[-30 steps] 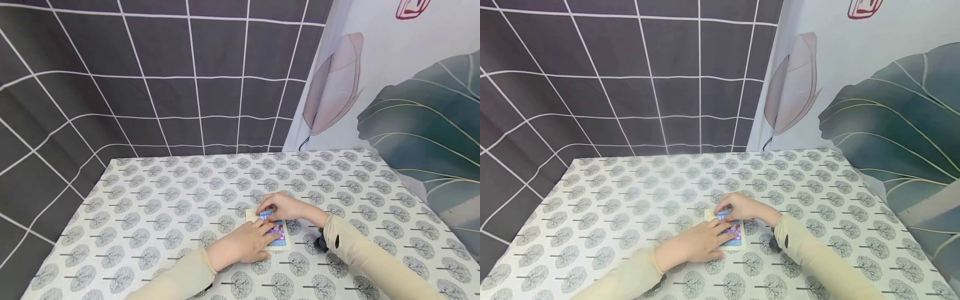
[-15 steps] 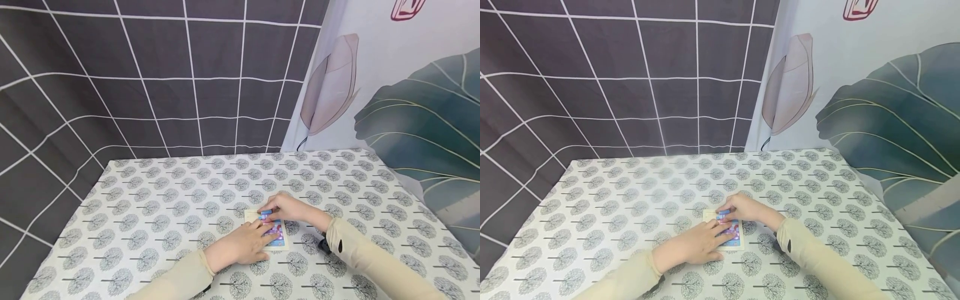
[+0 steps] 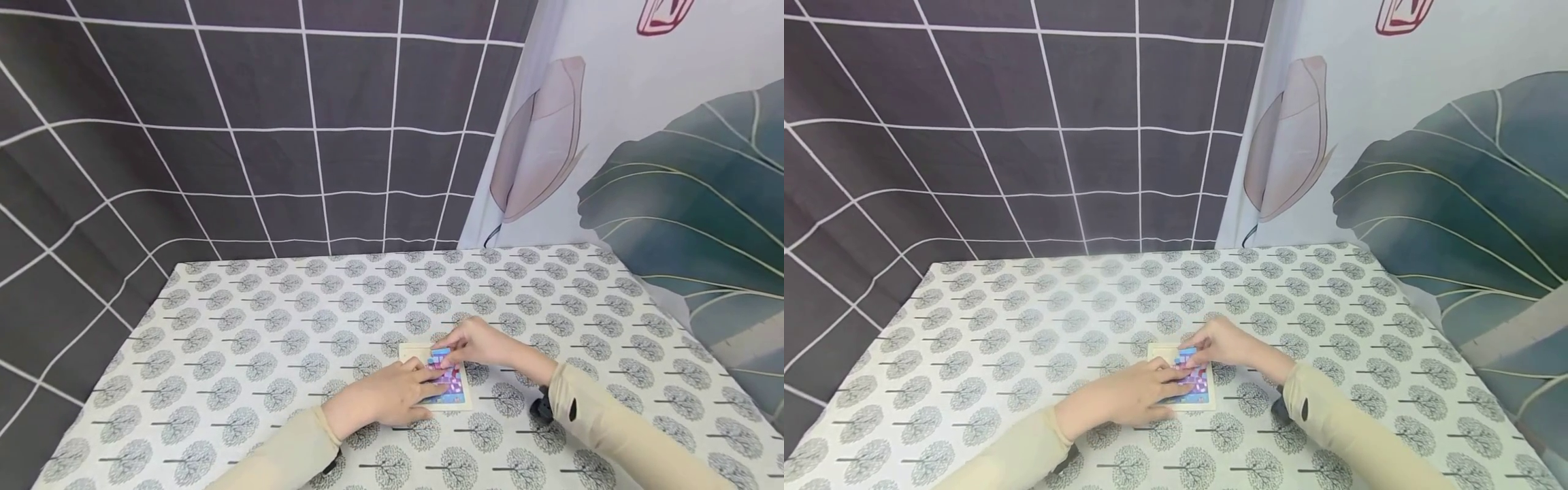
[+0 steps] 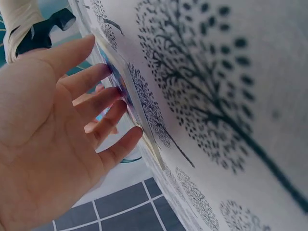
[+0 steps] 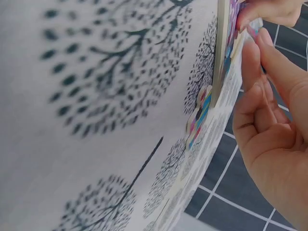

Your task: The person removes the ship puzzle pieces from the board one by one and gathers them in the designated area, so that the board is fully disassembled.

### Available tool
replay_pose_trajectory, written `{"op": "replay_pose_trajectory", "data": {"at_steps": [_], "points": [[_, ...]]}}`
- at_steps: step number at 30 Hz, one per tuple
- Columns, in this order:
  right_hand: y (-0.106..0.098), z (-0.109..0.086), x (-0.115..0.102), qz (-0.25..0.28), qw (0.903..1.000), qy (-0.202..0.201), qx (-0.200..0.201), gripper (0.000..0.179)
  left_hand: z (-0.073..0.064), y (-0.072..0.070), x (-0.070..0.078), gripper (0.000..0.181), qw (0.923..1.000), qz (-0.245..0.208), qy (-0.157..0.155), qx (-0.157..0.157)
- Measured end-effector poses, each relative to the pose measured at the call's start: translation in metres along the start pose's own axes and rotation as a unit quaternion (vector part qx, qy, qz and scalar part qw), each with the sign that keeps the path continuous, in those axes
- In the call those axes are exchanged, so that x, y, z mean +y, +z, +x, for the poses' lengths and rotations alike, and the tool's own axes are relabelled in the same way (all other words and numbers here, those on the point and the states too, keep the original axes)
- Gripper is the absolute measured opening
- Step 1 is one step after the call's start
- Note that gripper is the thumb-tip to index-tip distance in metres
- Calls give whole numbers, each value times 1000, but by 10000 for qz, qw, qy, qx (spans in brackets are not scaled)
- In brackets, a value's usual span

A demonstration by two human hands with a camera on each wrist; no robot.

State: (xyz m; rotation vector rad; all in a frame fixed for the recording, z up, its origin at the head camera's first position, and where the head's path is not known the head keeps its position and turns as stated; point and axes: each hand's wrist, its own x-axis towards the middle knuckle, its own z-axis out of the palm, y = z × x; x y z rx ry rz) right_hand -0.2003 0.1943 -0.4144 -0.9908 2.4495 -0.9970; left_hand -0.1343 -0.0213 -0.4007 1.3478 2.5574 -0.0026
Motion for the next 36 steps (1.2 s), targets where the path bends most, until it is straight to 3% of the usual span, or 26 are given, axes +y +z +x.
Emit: {"op": "replay_pose_trajectory", "data": {"at_steps": [7, 13, 18, 23, 31, 36], "points": [[-3, -16, 0, 3, 9997, -55, 240, 30, -1, 2, 0, 55, 10000, 41, 15, -62], [-7, -32, 3, 14, 9988, 58, 484, 30, -4, 2, 0, 53, 9988, 343, 316, 147], [-13, -39, 0, 23, 9972, 305, 678, 31, -13, 5, -2, 51, 9969, 450, 515, 385], [-18, -41, -1, -194, 9950, 381, 902, 30, -26, 4, -4, 50, 9958, 624, 488, 464], [-27, -53, 0, -284, 9935, 442, 1010, 27, -32, -2, -8, 50, 9974, 581, 303, 304], [-29, -65, 8, -428, 9911, 620, 1098, 26, -34, -5, -7, 51, 9996, 213, 172, -116]]}}
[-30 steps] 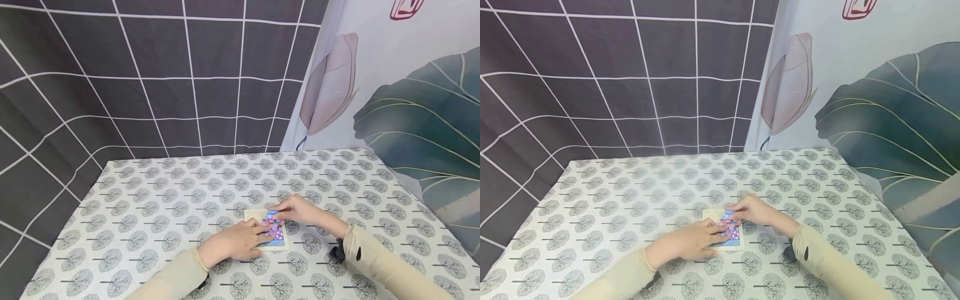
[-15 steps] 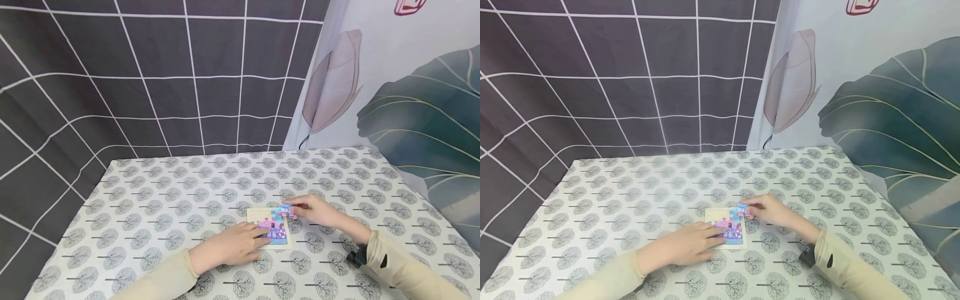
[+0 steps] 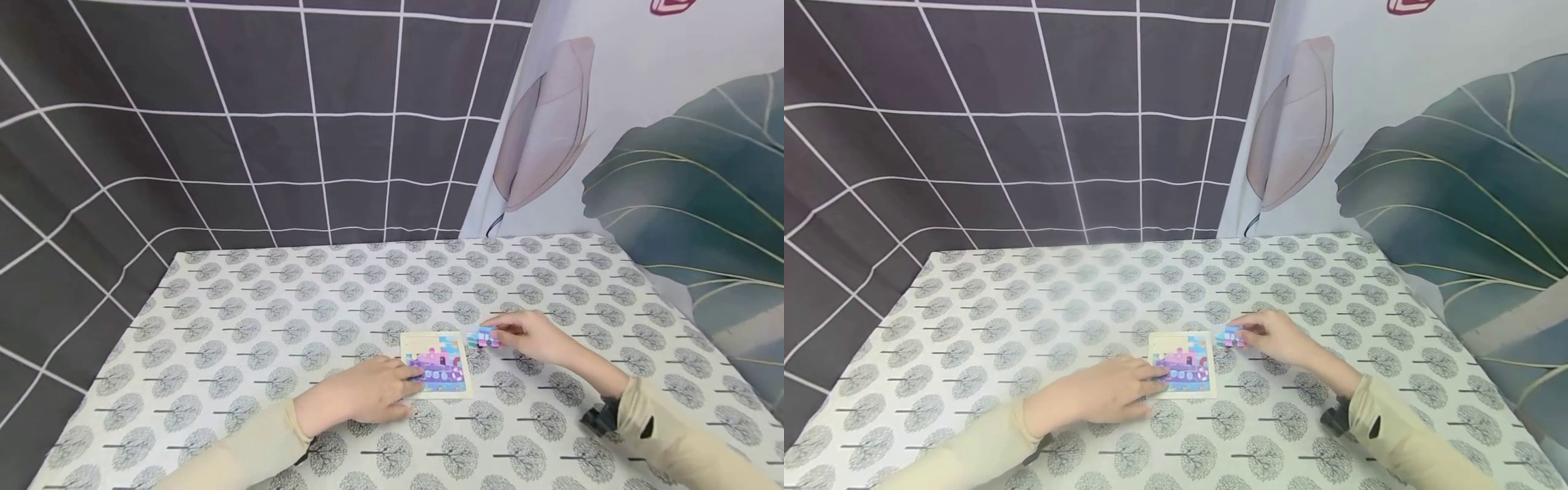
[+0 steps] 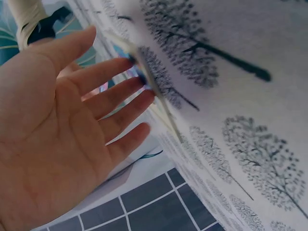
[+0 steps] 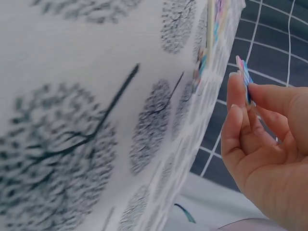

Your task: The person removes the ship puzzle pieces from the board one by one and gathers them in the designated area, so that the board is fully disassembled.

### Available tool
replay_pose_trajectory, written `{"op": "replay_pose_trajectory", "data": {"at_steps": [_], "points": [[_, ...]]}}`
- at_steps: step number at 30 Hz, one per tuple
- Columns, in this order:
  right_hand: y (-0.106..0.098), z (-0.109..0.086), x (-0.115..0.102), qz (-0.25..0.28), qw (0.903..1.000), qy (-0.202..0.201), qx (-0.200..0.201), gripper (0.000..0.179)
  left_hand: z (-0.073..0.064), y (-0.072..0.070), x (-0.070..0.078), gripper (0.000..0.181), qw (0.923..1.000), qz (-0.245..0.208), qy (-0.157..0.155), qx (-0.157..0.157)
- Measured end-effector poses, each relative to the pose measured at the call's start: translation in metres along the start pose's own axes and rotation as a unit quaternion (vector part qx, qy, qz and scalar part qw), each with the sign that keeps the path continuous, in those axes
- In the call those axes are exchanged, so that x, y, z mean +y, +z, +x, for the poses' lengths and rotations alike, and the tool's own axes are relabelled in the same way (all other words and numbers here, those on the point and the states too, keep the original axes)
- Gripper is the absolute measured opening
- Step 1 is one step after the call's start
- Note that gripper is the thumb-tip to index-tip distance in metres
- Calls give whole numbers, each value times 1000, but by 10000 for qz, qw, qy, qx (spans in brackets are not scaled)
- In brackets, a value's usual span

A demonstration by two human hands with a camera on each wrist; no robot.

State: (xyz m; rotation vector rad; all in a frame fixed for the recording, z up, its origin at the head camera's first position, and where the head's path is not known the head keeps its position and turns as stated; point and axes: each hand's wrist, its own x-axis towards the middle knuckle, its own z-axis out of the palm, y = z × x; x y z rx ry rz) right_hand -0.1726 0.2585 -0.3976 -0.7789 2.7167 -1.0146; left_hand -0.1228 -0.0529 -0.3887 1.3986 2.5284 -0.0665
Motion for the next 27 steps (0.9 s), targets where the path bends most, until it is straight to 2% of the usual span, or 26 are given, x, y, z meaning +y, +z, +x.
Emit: {"op": "replay_pose_trajectory", "data": {"at_steps": [5, 10, 15, 19, 23, 27], "points": [[0, -9, 9, 51, 9997, 212, -67, 27, -3, -3, 2, 53, 9995, -123, -96, -264], [0, -15, 12, -102, 9991, 418, 39, 27, -8, 0, 4, 60, 9993, -89, -116, -342], [1, -19, 15, -387, 9977, 512, 195, 26, -11, 3, 3, 64, 9989, -268, -145, -349], [0, -21, 21, -516, 9966, 595, 230, 27, -10, 3, 0, 64, 9988, -290, -89, -384], [-2, -23, 24, -324, 9962, 788, 153, 28, -7, 1, -2, 61, 9983, -318, 6, -485], [-2, -20, 26, -382, 9960, 785, 168, 27, -4, -2, -3, 56, 9962, -583, -128, -628]]}}
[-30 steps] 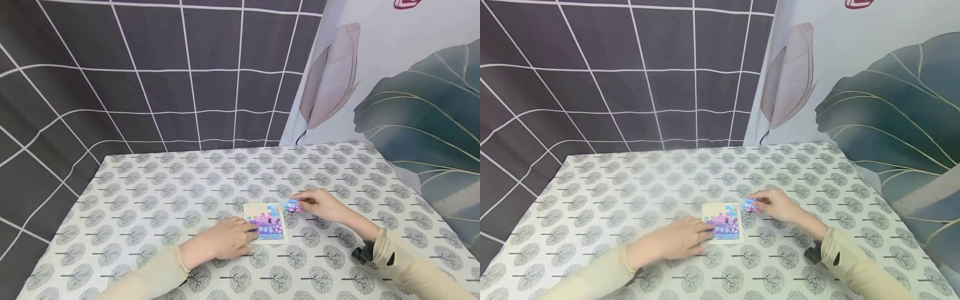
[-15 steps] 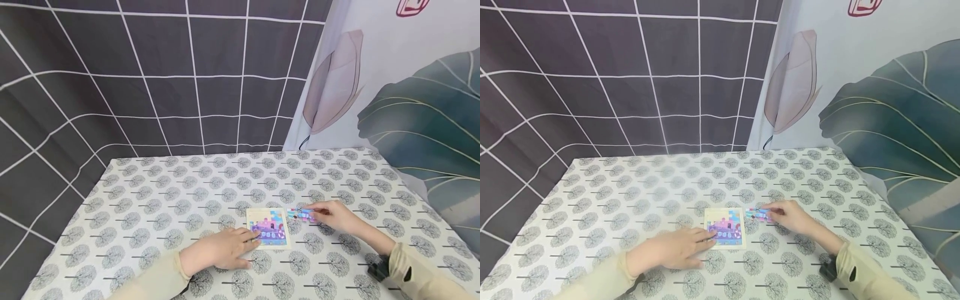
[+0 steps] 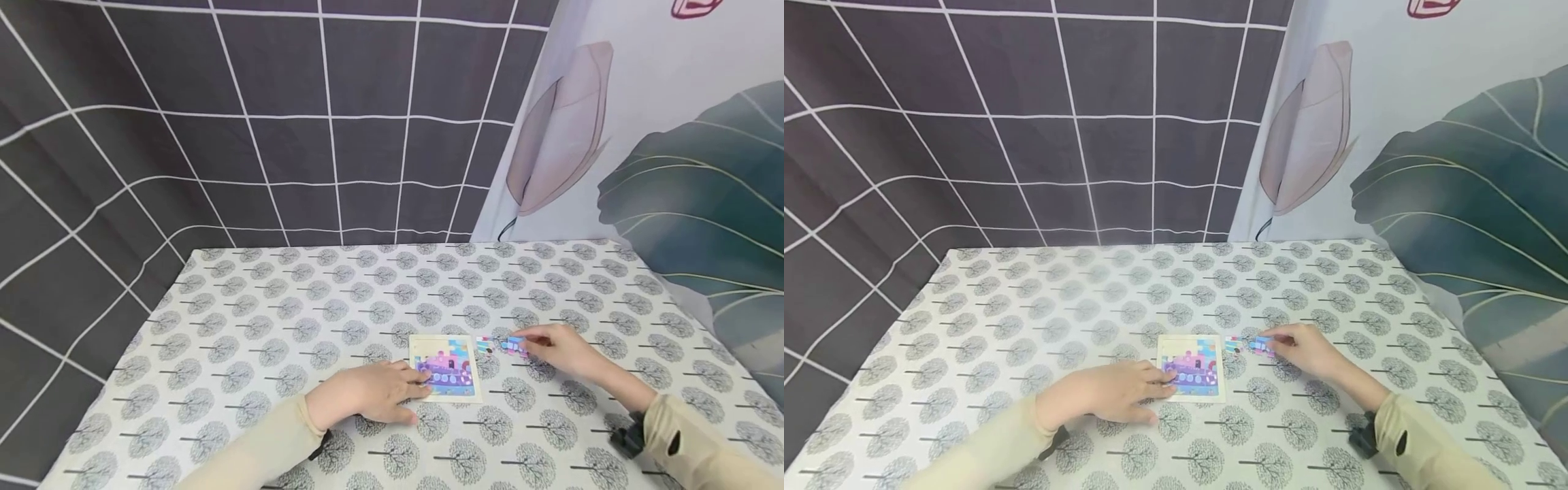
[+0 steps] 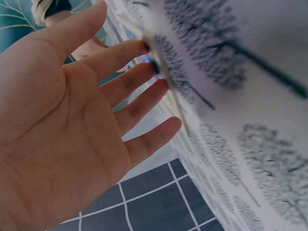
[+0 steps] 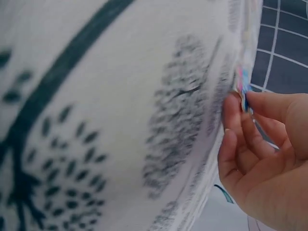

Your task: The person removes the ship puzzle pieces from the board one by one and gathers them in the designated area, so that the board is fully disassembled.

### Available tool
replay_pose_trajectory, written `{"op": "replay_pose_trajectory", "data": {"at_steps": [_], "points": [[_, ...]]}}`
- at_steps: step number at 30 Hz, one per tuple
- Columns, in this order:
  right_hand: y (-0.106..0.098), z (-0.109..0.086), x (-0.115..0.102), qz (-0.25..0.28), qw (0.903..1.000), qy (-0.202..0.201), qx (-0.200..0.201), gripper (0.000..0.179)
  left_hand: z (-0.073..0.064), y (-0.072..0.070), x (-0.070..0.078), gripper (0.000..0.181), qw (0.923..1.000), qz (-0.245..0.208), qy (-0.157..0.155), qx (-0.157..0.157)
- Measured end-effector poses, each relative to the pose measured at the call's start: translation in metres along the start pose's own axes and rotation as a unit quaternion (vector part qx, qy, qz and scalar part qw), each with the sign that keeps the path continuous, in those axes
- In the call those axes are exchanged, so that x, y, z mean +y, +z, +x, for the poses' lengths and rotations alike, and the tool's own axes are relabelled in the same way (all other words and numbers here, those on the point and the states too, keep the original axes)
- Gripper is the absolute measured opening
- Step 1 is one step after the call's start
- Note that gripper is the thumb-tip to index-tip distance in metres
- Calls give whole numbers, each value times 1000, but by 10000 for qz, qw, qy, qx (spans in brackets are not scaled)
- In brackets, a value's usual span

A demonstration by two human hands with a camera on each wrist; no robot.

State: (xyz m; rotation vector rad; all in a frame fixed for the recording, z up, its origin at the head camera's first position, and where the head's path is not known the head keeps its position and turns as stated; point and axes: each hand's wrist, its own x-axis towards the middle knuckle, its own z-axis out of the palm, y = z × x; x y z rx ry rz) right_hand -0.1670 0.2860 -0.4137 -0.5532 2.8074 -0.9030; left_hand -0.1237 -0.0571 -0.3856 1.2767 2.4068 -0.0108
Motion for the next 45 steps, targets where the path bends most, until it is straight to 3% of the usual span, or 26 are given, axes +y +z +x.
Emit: {"op": "replay_pose_trajectory", "data": {"at_steps": [7, 28, 34, 40, 45], "points": [[4, 4, 4, -181, 9995, -35, 240, 23, -1, -4, 3, 56, 9996, -184, -173, -123], [2, 17, 10, -20, 10000, 80, 23, 17, 1, -3, 1, 55, 10000, -44, -70, 43], [1, 13, 11, -140, 9996, -80, -241, 16, 2, -2, 3, 55, 10000, 33, 3, 31], [-2, 10, 7, 299, 9953, -514, -762, 23, 1, 3, 1, 55, 10000, -30, -5, 84], [-2, 10, 6, 430, 9919, -766, -920, 28, 1, 4, -2, 54, 9999, 15, 40, 113]]}}
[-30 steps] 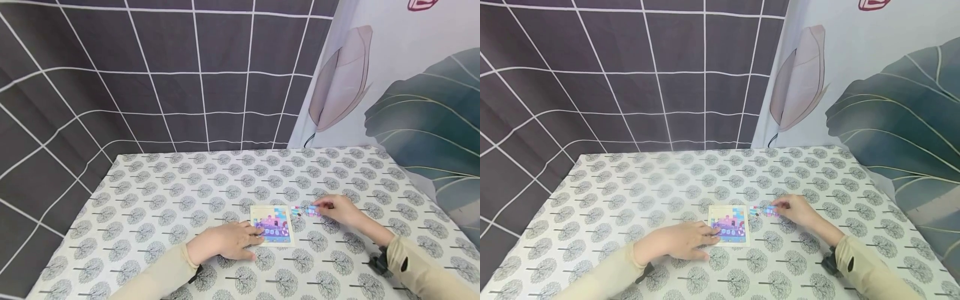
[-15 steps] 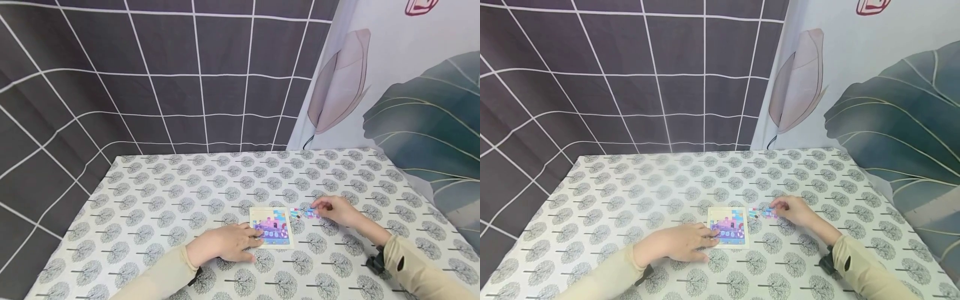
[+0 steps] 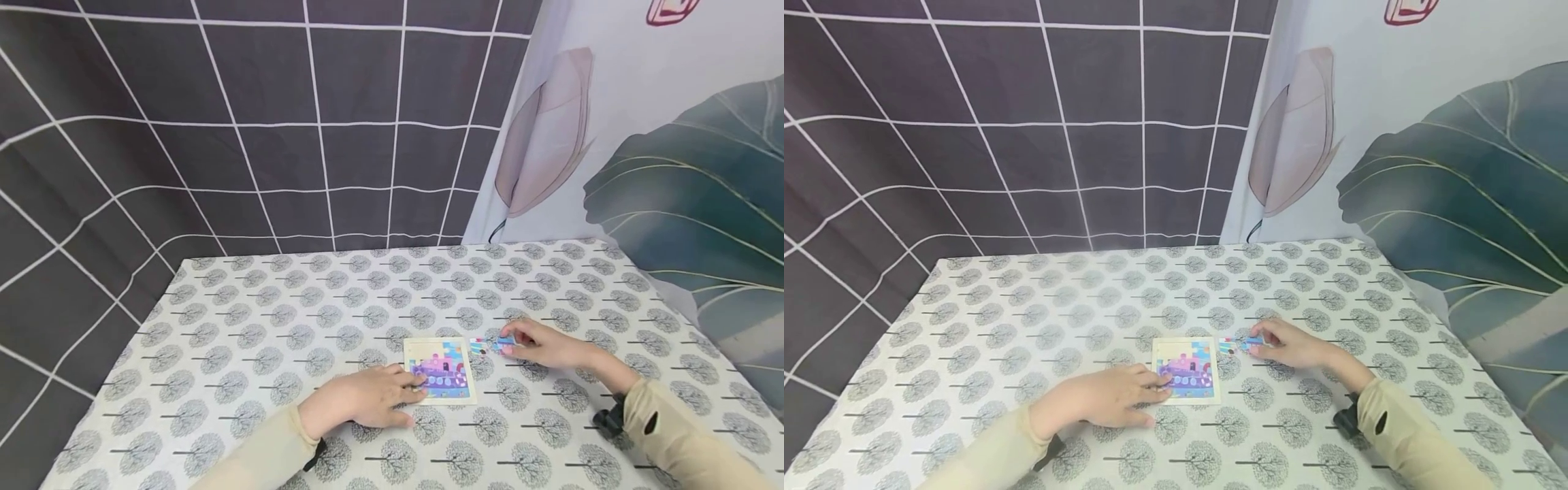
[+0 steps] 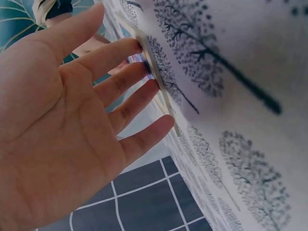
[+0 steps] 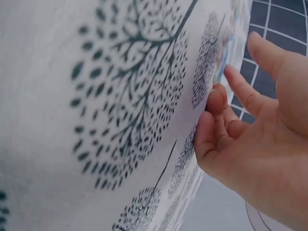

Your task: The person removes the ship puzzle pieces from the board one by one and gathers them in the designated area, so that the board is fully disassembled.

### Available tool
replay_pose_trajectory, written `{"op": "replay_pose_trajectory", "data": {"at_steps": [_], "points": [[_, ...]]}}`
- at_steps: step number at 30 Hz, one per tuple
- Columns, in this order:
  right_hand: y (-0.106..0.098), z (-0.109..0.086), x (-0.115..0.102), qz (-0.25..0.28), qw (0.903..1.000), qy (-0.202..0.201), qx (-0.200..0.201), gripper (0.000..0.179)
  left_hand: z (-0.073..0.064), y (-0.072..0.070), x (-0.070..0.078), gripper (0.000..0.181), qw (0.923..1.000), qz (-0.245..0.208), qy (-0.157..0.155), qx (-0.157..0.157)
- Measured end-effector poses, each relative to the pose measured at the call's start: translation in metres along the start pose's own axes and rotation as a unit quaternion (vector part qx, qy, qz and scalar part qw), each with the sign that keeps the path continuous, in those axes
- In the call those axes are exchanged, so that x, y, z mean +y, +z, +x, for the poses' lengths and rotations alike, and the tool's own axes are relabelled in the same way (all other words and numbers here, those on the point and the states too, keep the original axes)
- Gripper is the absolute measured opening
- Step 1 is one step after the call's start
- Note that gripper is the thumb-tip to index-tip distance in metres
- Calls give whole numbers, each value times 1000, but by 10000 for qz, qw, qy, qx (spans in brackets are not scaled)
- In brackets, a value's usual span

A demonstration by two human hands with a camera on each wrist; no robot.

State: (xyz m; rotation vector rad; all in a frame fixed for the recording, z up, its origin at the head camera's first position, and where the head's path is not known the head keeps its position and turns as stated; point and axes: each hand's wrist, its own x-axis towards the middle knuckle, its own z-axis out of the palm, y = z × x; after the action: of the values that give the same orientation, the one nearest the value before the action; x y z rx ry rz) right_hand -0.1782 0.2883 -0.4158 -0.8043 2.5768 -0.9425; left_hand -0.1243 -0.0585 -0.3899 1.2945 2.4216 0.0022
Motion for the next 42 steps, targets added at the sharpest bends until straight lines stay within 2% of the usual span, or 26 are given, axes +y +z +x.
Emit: {"op": "replay_pose_trajectory", "data": {"at_steps": [11, 16, 19, 23, 26, 29, 32, 37, 42], "points": [[4, -2, 7, 37, 9999, -165, 17, 37, -2, -1, 0, 54, 9999, -102, -48, 32], [-1, -2, 6, 147, 9999, 28, 8, 40, 0, 0, 2, 53, 9997, -55, -194, 142], [-2, 0, 8, 213, 9996, 191, 2, 42, 0, 2, 2, 53, 9994, -173, -270, 140], [-5, 1, 11, 120, 9973, 531, 491, 44, -1, 3, 0, 52, 9986, -443, -252, 101], [-13, -1, 6, 156, 9892, 1013, 1043, 47, -1, 2, -1, 52, 9983, -535, -236, 80], [-19, 0, -5, 228, 9836, 1210, 1319, 49, 0, 1, -2, 52, 9982, -537, -245, 83], [-18, 6, -17, 5, 9873, 930, 1288, 52, -1, 0, -2, 51, 9984, -507, -242, 96], [-7, 18, -29, -332, 9925, 175, 1161, 61, -2, 0, -1, 51, 9981, -541, -250, 148], [6, 28, -37, -471, 9946, -150, 917, 62, -2, 3, 2, 51, 9976, -628, -212, 175]]}}
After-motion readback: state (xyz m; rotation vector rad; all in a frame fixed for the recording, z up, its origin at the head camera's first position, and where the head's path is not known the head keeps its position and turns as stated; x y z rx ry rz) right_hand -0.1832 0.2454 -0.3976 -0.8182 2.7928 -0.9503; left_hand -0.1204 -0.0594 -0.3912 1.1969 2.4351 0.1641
